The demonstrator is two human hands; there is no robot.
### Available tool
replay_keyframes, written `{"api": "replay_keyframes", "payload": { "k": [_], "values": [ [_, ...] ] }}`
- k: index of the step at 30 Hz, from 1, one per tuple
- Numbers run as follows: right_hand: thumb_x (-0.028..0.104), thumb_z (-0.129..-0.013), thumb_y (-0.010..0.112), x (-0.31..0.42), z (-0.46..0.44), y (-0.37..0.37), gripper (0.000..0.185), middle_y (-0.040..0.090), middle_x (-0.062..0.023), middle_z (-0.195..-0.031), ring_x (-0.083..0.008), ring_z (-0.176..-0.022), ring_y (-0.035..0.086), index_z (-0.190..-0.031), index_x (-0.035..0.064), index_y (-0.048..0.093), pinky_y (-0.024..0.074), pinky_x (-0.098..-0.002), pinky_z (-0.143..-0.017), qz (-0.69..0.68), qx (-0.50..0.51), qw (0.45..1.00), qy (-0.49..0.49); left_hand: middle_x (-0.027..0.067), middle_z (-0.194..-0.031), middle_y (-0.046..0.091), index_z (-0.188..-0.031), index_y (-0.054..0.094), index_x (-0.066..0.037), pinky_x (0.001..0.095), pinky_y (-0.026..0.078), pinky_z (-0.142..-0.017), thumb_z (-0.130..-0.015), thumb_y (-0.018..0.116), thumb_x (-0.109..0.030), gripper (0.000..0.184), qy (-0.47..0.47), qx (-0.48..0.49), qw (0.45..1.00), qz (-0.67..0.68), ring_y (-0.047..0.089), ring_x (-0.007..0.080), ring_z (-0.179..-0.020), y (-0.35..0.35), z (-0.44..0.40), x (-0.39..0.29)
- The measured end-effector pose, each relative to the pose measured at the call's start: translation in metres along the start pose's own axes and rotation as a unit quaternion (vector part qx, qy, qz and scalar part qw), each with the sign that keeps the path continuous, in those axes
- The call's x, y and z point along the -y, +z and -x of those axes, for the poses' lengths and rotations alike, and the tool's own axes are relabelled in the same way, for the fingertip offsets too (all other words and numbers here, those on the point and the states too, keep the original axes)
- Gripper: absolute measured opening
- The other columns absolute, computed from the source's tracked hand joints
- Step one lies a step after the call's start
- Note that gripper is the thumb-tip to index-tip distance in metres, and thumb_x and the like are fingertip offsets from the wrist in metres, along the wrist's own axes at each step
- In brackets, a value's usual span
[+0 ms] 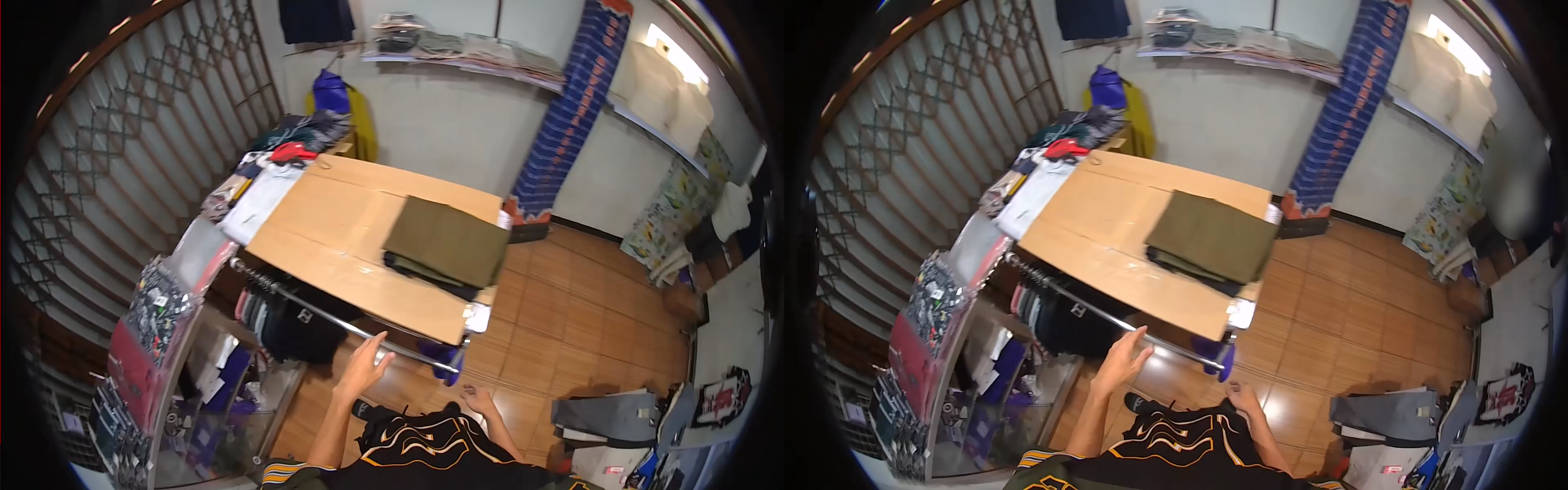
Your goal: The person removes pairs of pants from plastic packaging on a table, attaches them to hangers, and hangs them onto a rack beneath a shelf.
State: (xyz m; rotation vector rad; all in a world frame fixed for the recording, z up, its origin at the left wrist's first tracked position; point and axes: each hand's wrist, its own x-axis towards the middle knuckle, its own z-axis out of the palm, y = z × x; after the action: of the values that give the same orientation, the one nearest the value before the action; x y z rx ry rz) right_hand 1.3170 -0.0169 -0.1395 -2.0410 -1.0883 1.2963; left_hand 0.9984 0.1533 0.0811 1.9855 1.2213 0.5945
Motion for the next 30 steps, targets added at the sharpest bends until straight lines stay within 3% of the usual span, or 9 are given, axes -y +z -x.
{"api": "replay_keyframes", "payload": {
  "k": [3,7,10,17,21,22,25,26,30],
  "values": [
    [0.021,-0.089,0.07,-0.084,0.016,-0.087,0.044,0.073,-0.0218,-0.105,-0.0233,-0.087,0.071,-0.122,-0.0071,0.063,0.056,-0.0349,-0.078,-0.016,-0.086,0.995,0.038,0.0243,-0.133,0.057,-0.136,0.052,0.002,0.0412,0.045,-0.105,-0.09,0.071,-0.022,0.055,0.053,-0.016,0.995,0.08,0.056,0.0401,-0.122,0.071,-0.033,-0.075],
    [0.019,-0.088,0.07,-0.124,0.035,-0.187,0.044,0.072,-0.0238,-0.108,-0.0254,-0.089,0.07,-0.123,-0.0066,0.062,0.0555,-0.035,-0.078,-0.053,-0.185,0.98,0.056,0.027,-0.142,0.048,-0.137,0.051,0.003,0.0439,0.039,-0.11,-0.088,0.072,-0.022,0.059,0.081,-0.022,0.994,0.068,0.048,0.0425,-0.13,0.131,-0.07,-0.134],
    [0.017,-0.088,0.069,-0.119,0.032,-0.238,0.044,0.07,-0.0251,-0.114,-0.0291,-0.102,0.07,-0.126,-0.0059,0.061,0.0545,-0.0368,-0.087,-0.104,-0.224,0.968,0.052,0.0315,-0.143,0.044,-0.137,0.05,0.002,0.0482,0.036,-0.112,-0.087,0.074,-0.025,0.062,0.081,-0.054,0.995,0.035,0.042,0.0471,-0.133,0.161,-0.093,-0.148],
    [0.015,-0.092,0.067,-0.045,0.003,-0.262,0.043,0.07,-0.0231,-0.115,-0.0256,-0.103,0.068,-0.128,-0.0066,0.058,0.0534,-0.0338,-0.088,-0.181,-0.204,0.962,-0.03,0.0339,-0.146,0.035,-0.14,0.046,0.003,0.0527,0.032,-0.113,-0.085,0.075,-0.023,0.067,0.057,-0.161,0.983,-0.068,0.037,0.0494,-0.134,0.172,-0.149,-0.16],
    [0.016,-0.094,0.067,-0.009,-0.034,-0.267,0.044,0.069,-0.0214,-0.116,-0.0222,-0.099,0.068,-0.129,-0.0069,0.057,0.0531,-0.0322,-0.087,-0.2,-0.139,0.965,-0.1,0.0411,-0.151,0.022,-0.145,0.04,0.001,0.0585,0.026,-0.116,-0.085,0.076,-0.027,0.076,-0.047,-0.188,0.974,-0.115,0.022,0.0606,-0.139,0.178,-0.183,-0.161],
    [0.016,-0.094,0.067,0.003,-0.046,-0.273,0.043,0.069,-0.0213,-0.117,-0.0223,-0.101,0.068,-0.13,-0.0063,0.057,0.0528,-0.0323,-0.089,-0.204,-0.121,0.965,-0.115,0.0443,-0.153,0.01,-0.15,0.032,0.0,0.0663,0.021,-0.114,-0.085,0.075,-0.036,0.086,-0.075,-0.172,0.976,-0.107,0.011,0.0647,-0.141,0.182,-0.191,-0.155],
    [0.016,-0.095,0.067,0.051,-0.073,-0.303,0.043,0.069,-0.0216,-0.119,-0.0233,-0.106,0.067,-0.131,-0.0053,0.056,0.0515,-0.0339,-0.094,-0.174,-0.098,0.969,-0.146,0.0467,-0.153,0.0,-0.154,0.025,0.0,0.0748,0.017,-0.11,-0.085,0.073,-0.046,0.096,-0.183,-0.139,0.967,-0.114,0.002,0.0664,-0.141,0.191,-0.214,-0.168],
    [0.017,-0.095,0.067,0.068,-0.083,-0.314,0.043,0.069,-0.0216,-0.12,-0.0237,-0.107,0.067,-0.131,-0.0051,0.056,0.0513,-0.0341,-0.094,-0.169,-0.088,0.97,-0.154,0.049,-0.151,-0.008,-0.155,0.019,0.001,0.0804,0.013,-0.105,-0.085,0.071,-0.055,0.104,-0.202,-0.12,0.963,-0.132,-0.008,0.0697,-0.139,0.198,-0.223,-0.164],
    [0.017,-0.095,0.067,0.13,-0.132,-0.357,0.042,0.07,-0.0205,-0.117,-0.0248,-0.106,0.068,-0.129,-0.0042,0.058,0.053,-0.0341,-0.091,-0.122,-0.064,0.969,-0.207,0.0498,-0.151,-0.008,-0.155,0.019,0.003,0.0816,0.007,-0.105,-0.084,0.068,-0.061,0.107,-0.303,-0.087,0.937,-0.152,-0.012,0.0733,-0.135,0.205,-0.253,-0.177]
  ]
}}
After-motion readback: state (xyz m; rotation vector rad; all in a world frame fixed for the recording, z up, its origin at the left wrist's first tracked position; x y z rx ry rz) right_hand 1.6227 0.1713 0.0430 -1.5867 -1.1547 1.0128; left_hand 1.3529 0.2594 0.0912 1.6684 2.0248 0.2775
